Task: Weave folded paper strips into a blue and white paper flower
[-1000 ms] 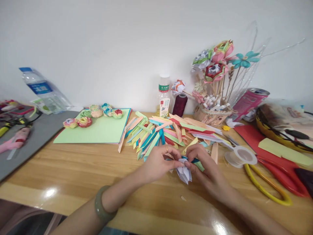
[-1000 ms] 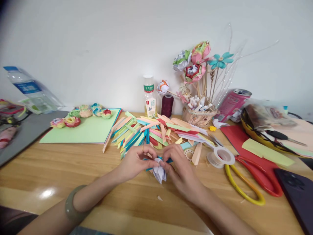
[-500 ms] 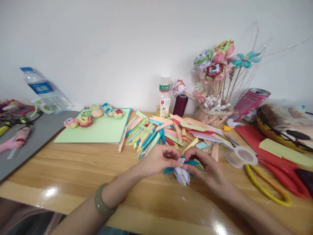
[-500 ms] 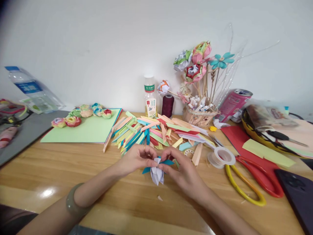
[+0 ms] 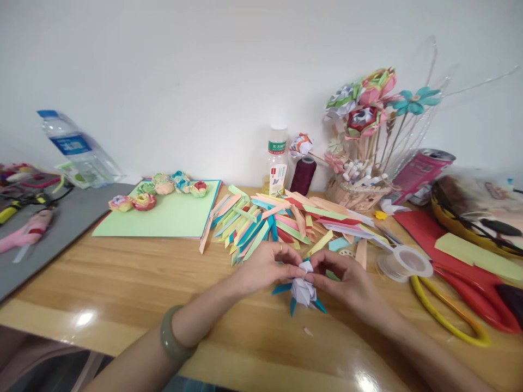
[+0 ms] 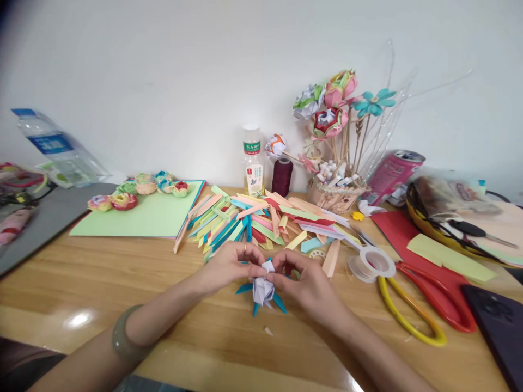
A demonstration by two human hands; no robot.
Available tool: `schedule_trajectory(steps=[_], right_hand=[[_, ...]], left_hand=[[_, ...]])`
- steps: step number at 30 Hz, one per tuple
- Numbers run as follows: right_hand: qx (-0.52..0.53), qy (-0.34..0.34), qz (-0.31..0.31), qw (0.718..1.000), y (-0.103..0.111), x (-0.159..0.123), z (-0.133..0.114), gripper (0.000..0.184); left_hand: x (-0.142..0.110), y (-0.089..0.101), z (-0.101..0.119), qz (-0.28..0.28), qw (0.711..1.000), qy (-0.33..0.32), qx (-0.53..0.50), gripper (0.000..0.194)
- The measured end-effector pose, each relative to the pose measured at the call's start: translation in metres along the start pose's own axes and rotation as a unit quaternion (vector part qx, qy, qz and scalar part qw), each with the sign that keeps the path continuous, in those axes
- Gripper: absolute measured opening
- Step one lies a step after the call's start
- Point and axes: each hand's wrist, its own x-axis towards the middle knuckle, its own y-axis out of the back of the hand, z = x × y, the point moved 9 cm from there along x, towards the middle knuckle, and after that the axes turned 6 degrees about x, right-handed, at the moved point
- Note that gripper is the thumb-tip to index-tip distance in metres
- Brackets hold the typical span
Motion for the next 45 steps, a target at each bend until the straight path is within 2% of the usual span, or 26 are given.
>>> schedule_trajectory(steps=[3,6,13,21,25,28,33,37,39,43,45], right_hand=[[0.047,-0.056,-0.031,0.997,-0.004,0.002,0.011,0.023],[0.084,-0.084,-0.041,0.992,-0.007,0.002,0.016,0.025],[0.130,-0.084,-0.035,0.987,-0.007,0.003,0.016,0.024],[0.135,-0.097,-0.047,0.985,-0.007,0.002,0.015,0.020],[0.082,-0.063,-0.022,0.994,-0.004,0.003,0.016,0.015],[0.034,-0.030,-0.007,0.999,-0.004,0.003,0.017,0.012],[-0.040,0.020,0.012,0.999,-0.005,0.002,0.009,0.009],[-0.102,0.071,0.022,0.992,-0.004,0.001,-0.004,0.006],[-0.139,0.099,0.034,0.985,-0.002,-0.001,-0.010,0.006],[-0.190,0.138,0.068,0.970,0.004,-0.004,-0.018,0.008],[-0.202,0.153,0.070,0.965,0.004,-0.006,-0.020,0.008]], left_hand=[[-0.001,-0.004,-0.003,-0.011,1.000,0.020,-0.020,0.020],[-0.001,-0.005,-0.003,-0.016,0.999,0.028,-0.019,0.019],[0.000,-0.007,-0.008,-0.037,0.997,0.041,-0.050,0.020],[0.001,-0.005,-0.012,-0.027,0.997,0.058,-0.053,0.020],[0.001,-0.001,-0.008,0.004,0.999,0.037,-0.005,0.014],[0.000,0.002,-0.001,0.040,0.997,-0.005,0.071,0.007],[-0.004,0.004,0.015,0.084,0.977,-0.092,0.174,0.007],[-0.009,0.003,0.026,0.103,0.958,-0.134,0.233,0.009],[-0.009,0.005,0.024,0.104,0.959,-0.123,0.231,0.006],[-0.006,0.006,0.010,0.078,0.976,-0.060,0.196,0.008],[-0.006,0.006,0.009,0.069,0.976,-0.056,0.198,0.008]])
